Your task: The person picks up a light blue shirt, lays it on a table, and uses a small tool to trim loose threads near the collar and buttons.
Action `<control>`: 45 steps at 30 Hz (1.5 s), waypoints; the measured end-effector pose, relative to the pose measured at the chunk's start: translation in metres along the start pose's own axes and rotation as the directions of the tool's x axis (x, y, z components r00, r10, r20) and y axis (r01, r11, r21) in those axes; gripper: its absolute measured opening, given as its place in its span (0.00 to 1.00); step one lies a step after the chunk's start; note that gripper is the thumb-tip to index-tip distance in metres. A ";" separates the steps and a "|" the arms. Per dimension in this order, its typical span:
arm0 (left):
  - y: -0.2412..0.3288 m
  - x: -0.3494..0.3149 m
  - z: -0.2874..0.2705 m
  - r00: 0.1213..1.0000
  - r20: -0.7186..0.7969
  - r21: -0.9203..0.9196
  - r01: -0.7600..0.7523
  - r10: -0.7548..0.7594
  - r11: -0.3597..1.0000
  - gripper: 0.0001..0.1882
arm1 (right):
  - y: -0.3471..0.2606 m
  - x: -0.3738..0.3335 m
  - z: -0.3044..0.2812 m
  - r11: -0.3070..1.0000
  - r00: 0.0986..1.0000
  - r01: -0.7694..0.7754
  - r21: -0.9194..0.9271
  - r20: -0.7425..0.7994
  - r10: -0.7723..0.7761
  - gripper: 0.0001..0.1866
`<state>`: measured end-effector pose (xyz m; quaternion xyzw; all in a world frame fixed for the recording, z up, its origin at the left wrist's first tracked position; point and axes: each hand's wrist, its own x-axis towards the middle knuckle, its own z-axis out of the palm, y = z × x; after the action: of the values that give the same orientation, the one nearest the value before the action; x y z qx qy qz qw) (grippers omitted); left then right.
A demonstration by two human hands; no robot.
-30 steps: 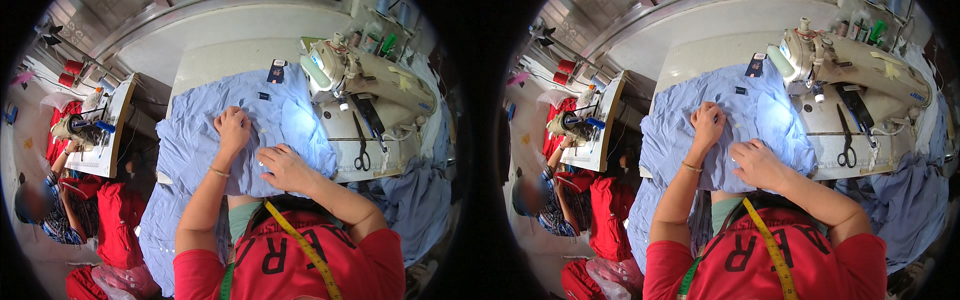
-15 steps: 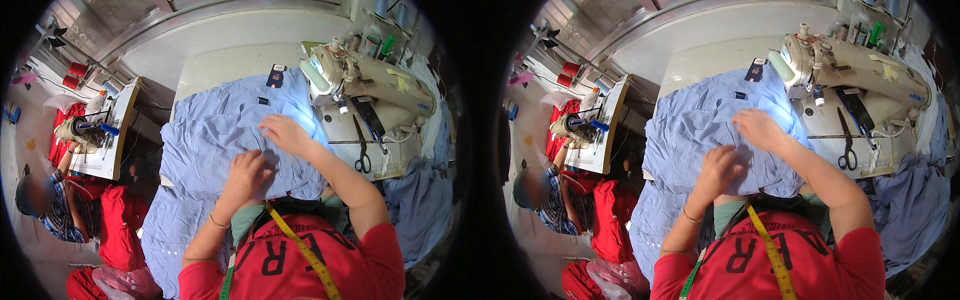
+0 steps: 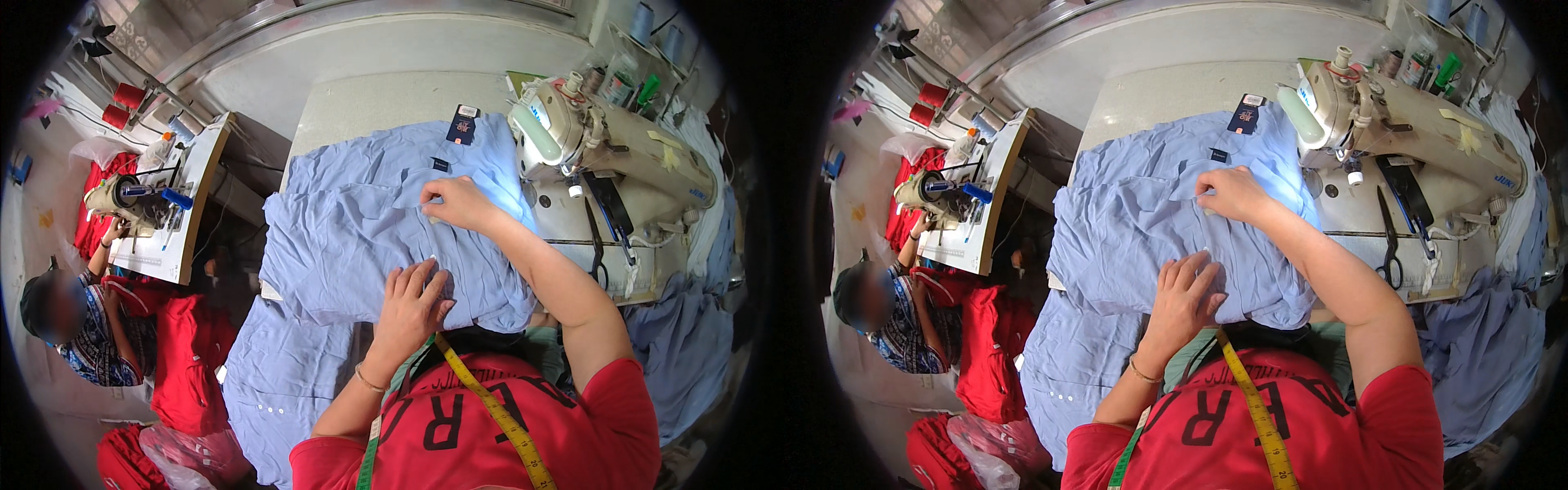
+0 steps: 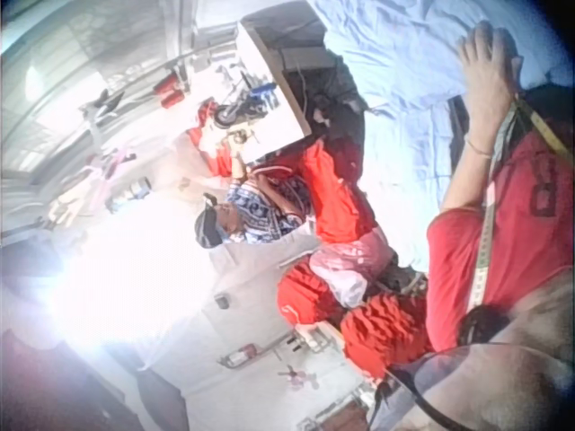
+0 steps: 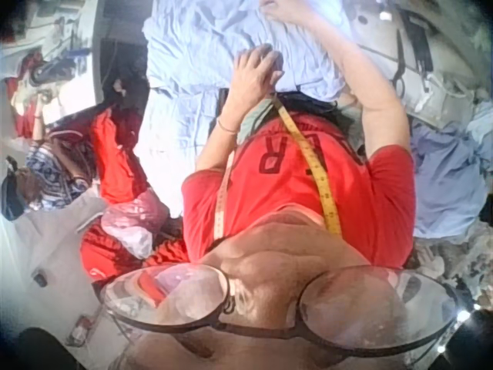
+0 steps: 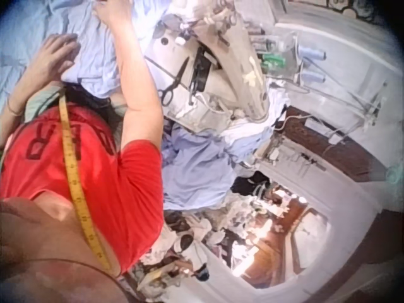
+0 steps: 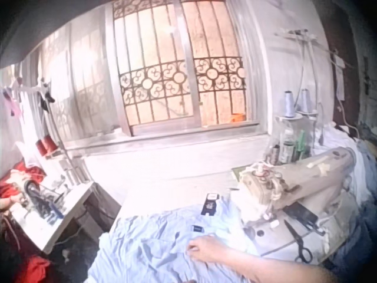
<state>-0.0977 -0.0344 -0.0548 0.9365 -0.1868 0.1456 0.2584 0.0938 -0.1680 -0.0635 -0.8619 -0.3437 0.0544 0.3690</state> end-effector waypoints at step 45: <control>-0.101 -0.062 -0.050 0.881 -0.272 0.266 0.456 -0.388 0.849 0.23 | -0.058 -0.184 -0.046 0.945 0.988 -0.137 -0.298 -0.111 0.109 0.30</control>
<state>-0.1183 0.0897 -0.0799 0.9634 0.0790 0.2106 0.1456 -0.0621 -0.2833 -0.0204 -0.9298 -0.2759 -0.0165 0.2431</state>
